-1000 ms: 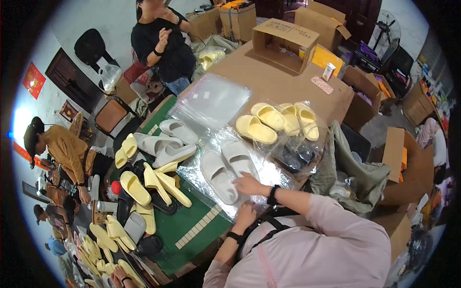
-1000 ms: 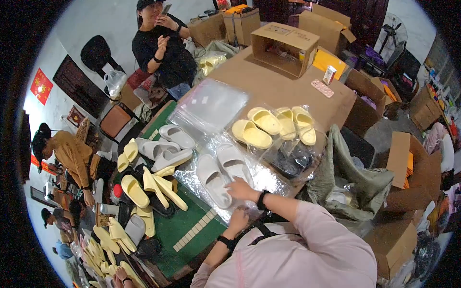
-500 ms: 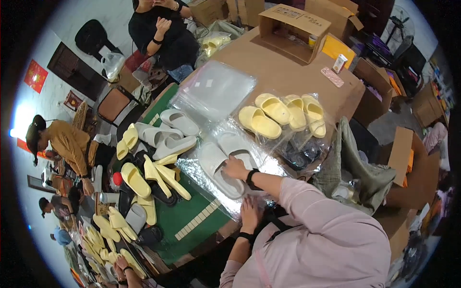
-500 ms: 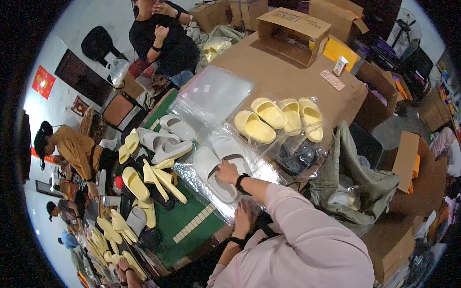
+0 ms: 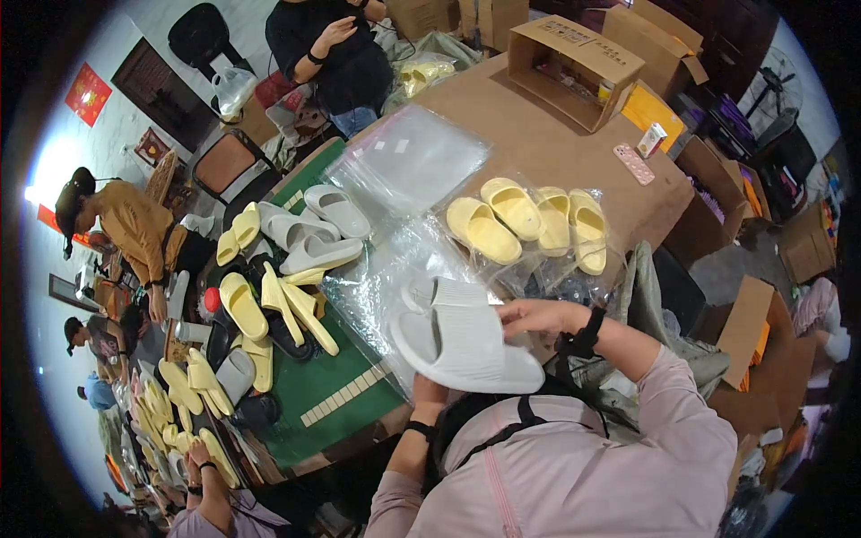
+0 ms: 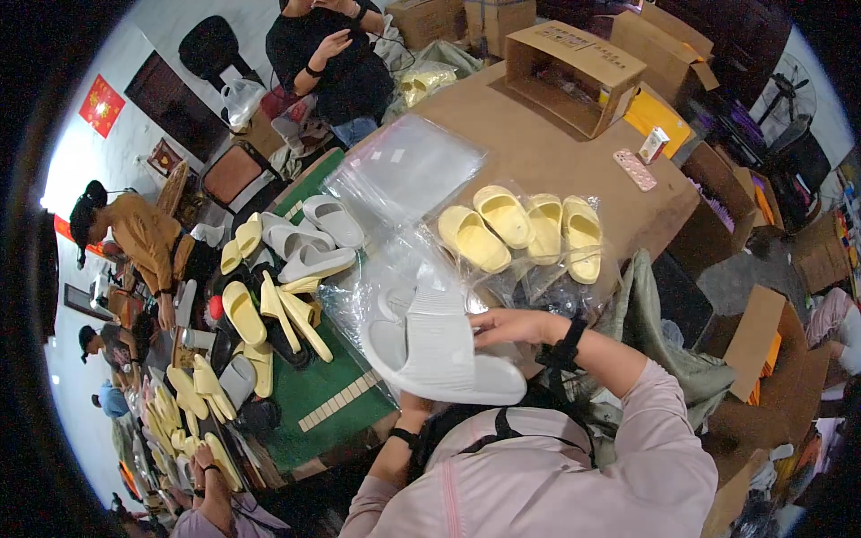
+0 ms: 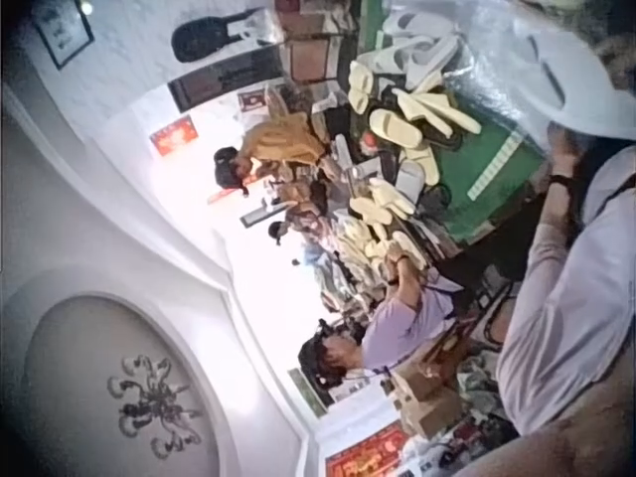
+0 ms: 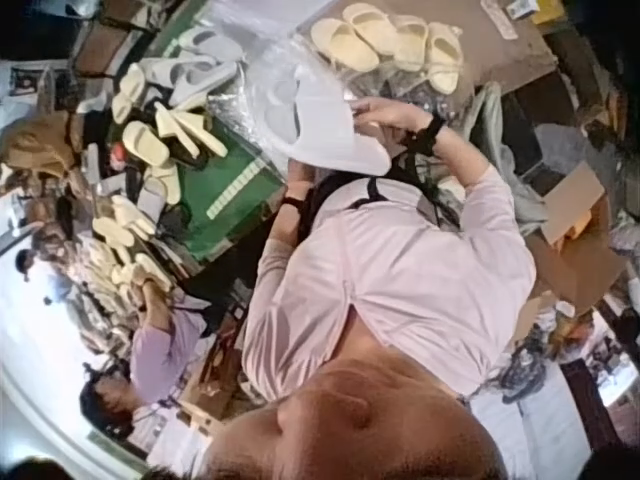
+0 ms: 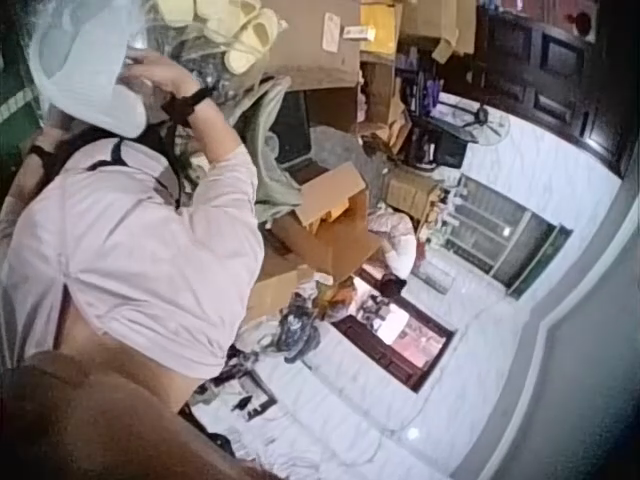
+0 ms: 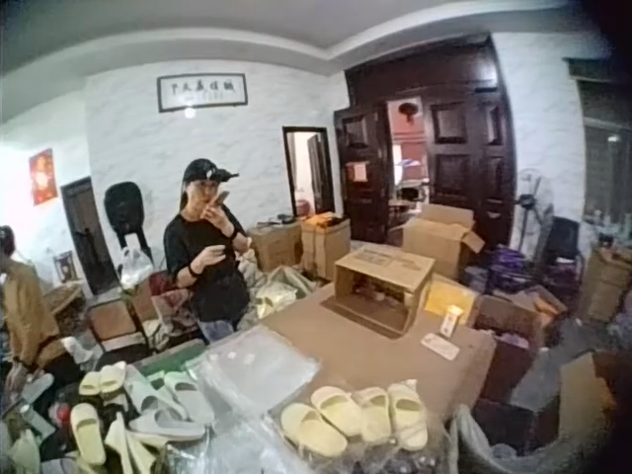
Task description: The recorder picks up various foam slippers from a sorting table and places them into plastic bags or storage bins in a shoe manufacturing environment.
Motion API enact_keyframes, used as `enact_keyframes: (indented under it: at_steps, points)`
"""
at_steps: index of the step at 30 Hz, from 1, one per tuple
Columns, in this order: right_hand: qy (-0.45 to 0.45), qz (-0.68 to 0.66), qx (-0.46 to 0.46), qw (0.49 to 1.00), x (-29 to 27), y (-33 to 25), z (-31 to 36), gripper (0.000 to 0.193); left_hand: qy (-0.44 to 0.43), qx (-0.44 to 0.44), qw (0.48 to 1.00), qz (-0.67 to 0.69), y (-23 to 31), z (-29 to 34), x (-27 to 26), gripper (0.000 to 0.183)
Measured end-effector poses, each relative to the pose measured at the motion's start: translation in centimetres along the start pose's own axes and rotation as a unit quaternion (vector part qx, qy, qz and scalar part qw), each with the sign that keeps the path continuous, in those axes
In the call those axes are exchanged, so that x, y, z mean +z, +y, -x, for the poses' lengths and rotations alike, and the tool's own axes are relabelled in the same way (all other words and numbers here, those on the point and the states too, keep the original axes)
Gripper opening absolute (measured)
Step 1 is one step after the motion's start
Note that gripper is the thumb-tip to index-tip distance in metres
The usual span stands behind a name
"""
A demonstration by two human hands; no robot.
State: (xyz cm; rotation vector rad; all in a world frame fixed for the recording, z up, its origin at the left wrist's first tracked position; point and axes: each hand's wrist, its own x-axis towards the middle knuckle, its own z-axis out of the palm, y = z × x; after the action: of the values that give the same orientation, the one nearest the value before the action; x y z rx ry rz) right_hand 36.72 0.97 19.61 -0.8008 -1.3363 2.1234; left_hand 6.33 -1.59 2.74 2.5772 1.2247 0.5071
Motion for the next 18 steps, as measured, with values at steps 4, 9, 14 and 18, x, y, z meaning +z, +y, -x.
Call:
enact_keyframes:
  at_steps: [4, 9, 14, 18]
  points:
    - [-0.063, -0.031, 0.022, 0.997, -0.4, -0.4, 1.8, 0.039, 0.114, -0.123, 0.949, 0.266, -1.0, 1.2, 3.8, 0.027]
    - [-0.134, -0.042, 0.098, 0.985, -0.8, 3.2, 3.2, 0.039, 0.096, -0.054, 0.95, 0.291, -0.5, -1.4, 2.2, 0.02]
    - [-0.073, 0.059, 0.132, 0.987, -0.4, 5.1, 2.8, 0.031, 0.162, -0.195, 0.958, 0.135, 1.3, -2.5, 0.7, 0.02]
    - [0.053, 0.208, 0.147, 0.966, -1.0, 6.0, 2.1, 0.03, 0.17, -0.254, 0.91, 0.281, 2.3, -3.6, -1.1, 0.026]
